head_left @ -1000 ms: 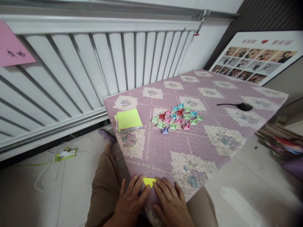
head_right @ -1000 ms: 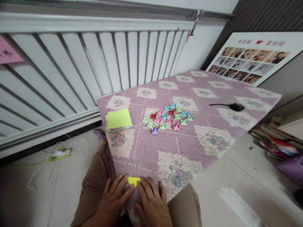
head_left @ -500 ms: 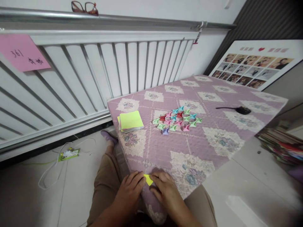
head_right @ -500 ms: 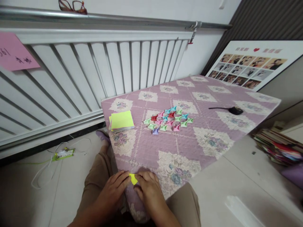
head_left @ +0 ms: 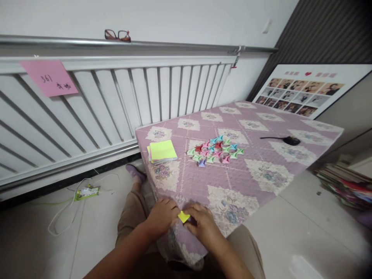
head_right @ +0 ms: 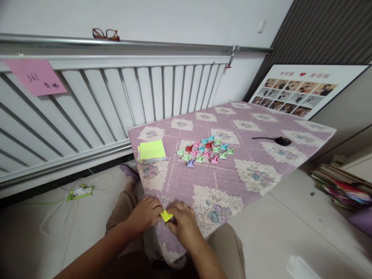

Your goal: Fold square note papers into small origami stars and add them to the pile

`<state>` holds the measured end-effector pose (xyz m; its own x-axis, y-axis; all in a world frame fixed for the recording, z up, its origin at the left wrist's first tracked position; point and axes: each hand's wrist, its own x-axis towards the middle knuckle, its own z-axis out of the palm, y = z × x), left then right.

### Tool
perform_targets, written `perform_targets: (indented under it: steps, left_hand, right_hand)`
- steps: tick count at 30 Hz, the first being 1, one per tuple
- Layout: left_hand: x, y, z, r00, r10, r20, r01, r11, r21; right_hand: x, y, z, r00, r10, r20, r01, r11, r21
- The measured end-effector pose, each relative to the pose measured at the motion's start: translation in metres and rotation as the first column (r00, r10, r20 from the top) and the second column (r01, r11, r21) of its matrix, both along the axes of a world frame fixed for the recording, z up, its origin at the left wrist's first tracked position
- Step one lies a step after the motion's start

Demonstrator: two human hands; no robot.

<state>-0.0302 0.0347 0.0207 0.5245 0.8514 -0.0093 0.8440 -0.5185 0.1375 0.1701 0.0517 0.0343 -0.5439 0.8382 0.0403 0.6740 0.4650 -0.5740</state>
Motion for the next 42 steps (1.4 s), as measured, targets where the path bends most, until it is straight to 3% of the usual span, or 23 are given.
perform_targets:
  steps: [5,11,18,22,26,34,42]
  left_hand:
    - [-0.002,0.006,-0.001,0.995,-0.086,-0.041,0.089,0.993,0.074]
    - [-0.003,0.007,-0.007,0.994,-0.110,-0.022,0.112,0.986,0.124]
    - [0.002,0.008,-0.016,0.991,0.030,0.129,-0.039,0.997,0.062]
    - [0.006,0.007,-0.014,0.973,0.099,0.207,-0.110,0.993,0.038]
    - [0.007,0.008,-0.009,0.946,0.132,0.296,-0.130,0.991,-0.025]
    - [0.011,0.010,0.002,0.851,0.221,0.477,-0.152,0.972,-0.180]
    - [0.011,0.012,0.002,0.711,0.422,0.562,-0.257,0.900,-0.351]
  right_hand:
    - [-0.003,-0.001,0.005,0.999,-0.026,0.030,0.026,1.000,0.010]
    - [-0.005,-0.006,0.002,0.999,-0.048,0.021,0.046,0.995,0.085]
    - [-0.007,-0.009,0.000,0.998,-0.064,0.007,0.062,0.986,0.152]
    - [-0.012,-0.007,-0.004,0.985,-0.170,0.005,0.167,0.974,0.152]
    - [-0.013,-0.005,-0.007,0.980,-0.166,-0.112,0.179,0.977,0.117]
    - [-0.010,-0.002,-0.011,0.969,-0.152,-0.194,0.171,0.982,0.084]
    - [-0.002,-0.005,-0.010,0.923,-0.155,-0.352,0.149,0.988,-0.046]
